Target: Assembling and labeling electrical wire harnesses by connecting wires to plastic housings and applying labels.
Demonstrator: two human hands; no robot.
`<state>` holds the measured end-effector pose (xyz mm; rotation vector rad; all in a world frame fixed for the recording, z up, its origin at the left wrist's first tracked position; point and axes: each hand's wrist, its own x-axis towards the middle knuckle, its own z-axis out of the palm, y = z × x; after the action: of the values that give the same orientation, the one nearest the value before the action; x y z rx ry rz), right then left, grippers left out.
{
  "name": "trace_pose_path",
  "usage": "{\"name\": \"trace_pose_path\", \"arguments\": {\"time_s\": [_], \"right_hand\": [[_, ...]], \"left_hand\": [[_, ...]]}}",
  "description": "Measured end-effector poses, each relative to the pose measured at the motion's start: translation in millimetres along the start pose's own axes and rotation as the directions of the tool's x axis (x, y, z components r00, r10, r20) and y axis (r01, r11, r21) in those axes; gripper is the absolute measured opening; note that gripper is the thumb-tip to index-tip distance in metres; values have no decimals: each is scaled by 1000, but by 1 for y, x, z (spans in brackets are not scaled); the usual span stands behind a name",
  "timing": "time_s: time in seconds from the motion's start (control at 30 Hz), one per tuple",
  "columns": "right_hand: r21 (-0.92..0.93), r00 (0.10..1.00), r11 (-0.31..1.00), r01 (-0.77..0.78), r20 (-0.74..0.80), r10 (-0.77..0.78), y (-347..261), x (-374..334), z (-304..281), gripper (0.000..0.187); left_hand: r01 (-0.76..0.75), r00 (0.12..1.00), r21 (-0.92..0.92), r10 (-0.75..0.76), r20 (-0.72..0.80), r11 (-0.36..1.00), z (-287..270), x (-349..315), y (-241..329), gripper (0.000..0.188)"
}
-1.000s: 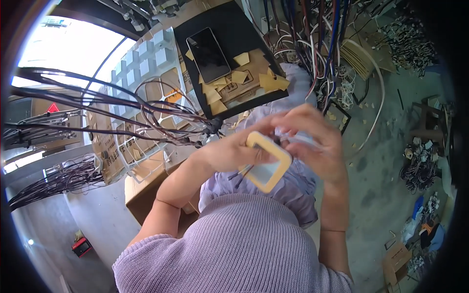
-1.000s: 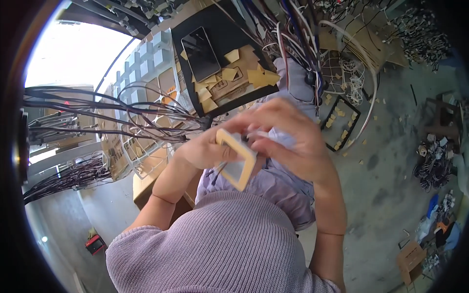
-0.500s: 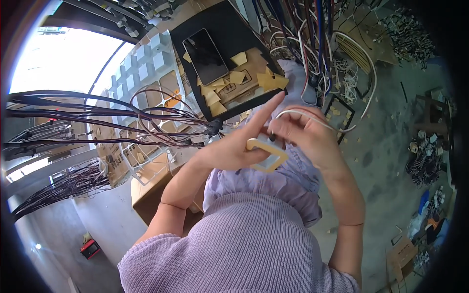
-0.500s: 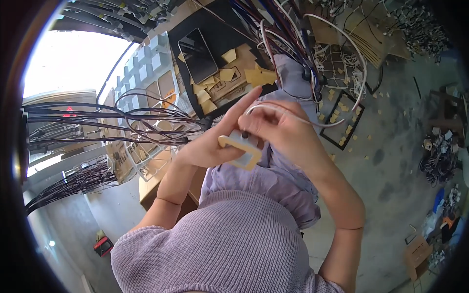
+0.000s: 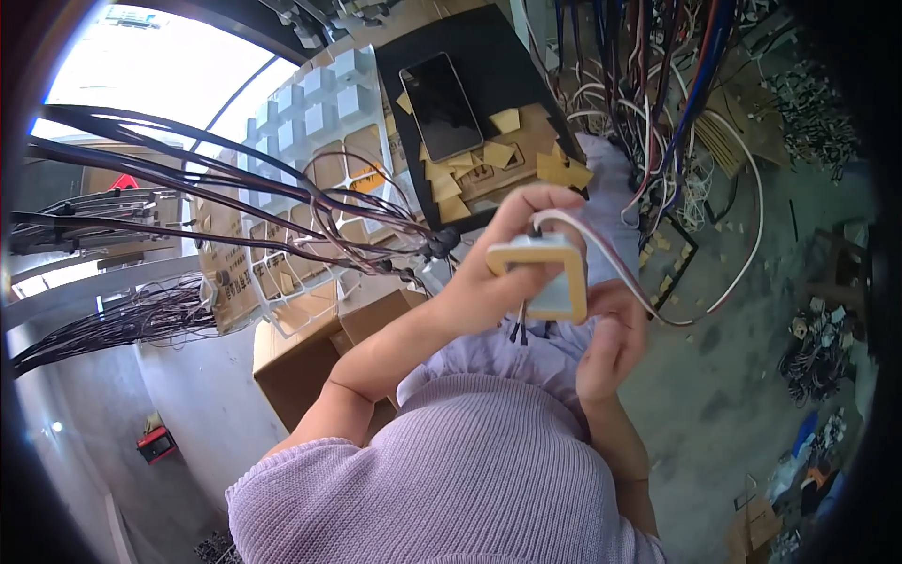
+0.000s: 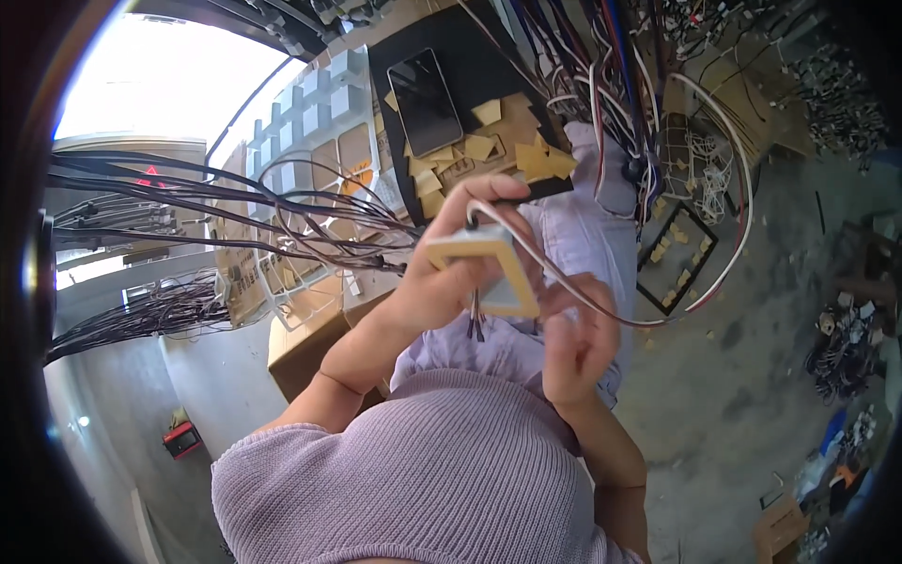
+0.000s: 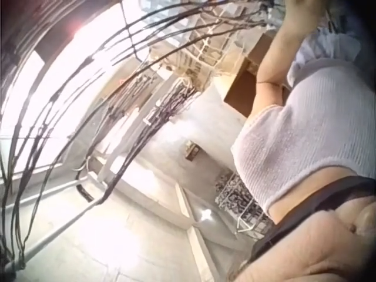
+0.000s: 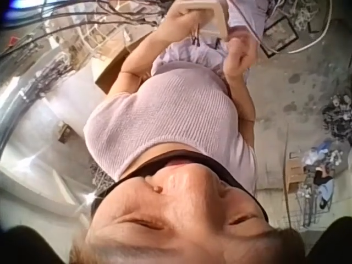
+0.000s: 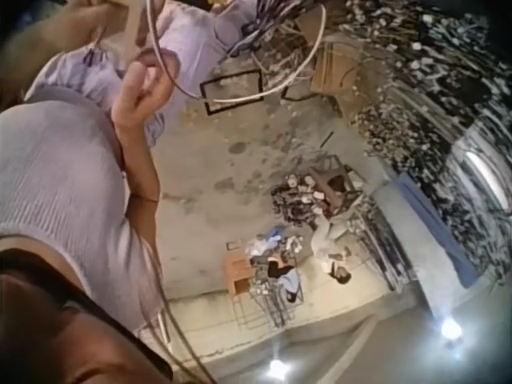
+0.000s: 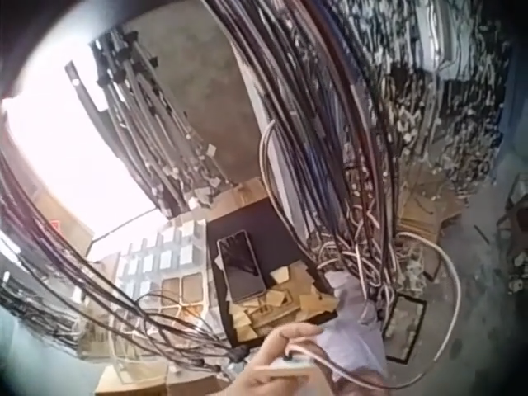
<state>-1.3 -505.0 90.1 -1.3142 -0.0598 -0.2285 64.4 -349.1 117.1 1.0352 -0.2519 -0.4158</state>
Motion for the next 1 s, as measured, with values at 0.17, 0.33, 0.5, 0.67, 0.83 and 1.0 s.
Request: {"name": "trace_pose_path", "arguments": {"time_s": [0.17, 0.33, 0.5, 0.67, 0.83, 1.0], "right_hand": [[167, 879, 864, -475, 136, 457, -6, -9, 17, 20], [126, 847, 840, -528, 147, 511, -15, 2, 15, 16], [82, 818, 824, -560, 211, 535, -26, 9, 4, 24], [99, 809, 830, -549, 311, 499, -27, 10, -5, 27], [259, 851, 825, -503, 315, 420, -13, 23, -28, 93], [809, 973, 540, -231, 183, 141, -28, 29, -77, 47]], "left_hand": [[58, 958, 35, -46, -283, 998, 14, 7, 1, 26], [113, 949, 14, -103, -297, 994, 16, 12, 5, 23], [289, 897, -320, -372, -238, 902, 18, 20, 23, 24], [328, 912, -306, -384, -146, 894, 15, 19, 23, 29], [-69, 978, 722, -97, 186, 689, -27, 1, 30, 32], [228, 915, 604, -380, 136, 764, -52, -32, 29, 41]]}}
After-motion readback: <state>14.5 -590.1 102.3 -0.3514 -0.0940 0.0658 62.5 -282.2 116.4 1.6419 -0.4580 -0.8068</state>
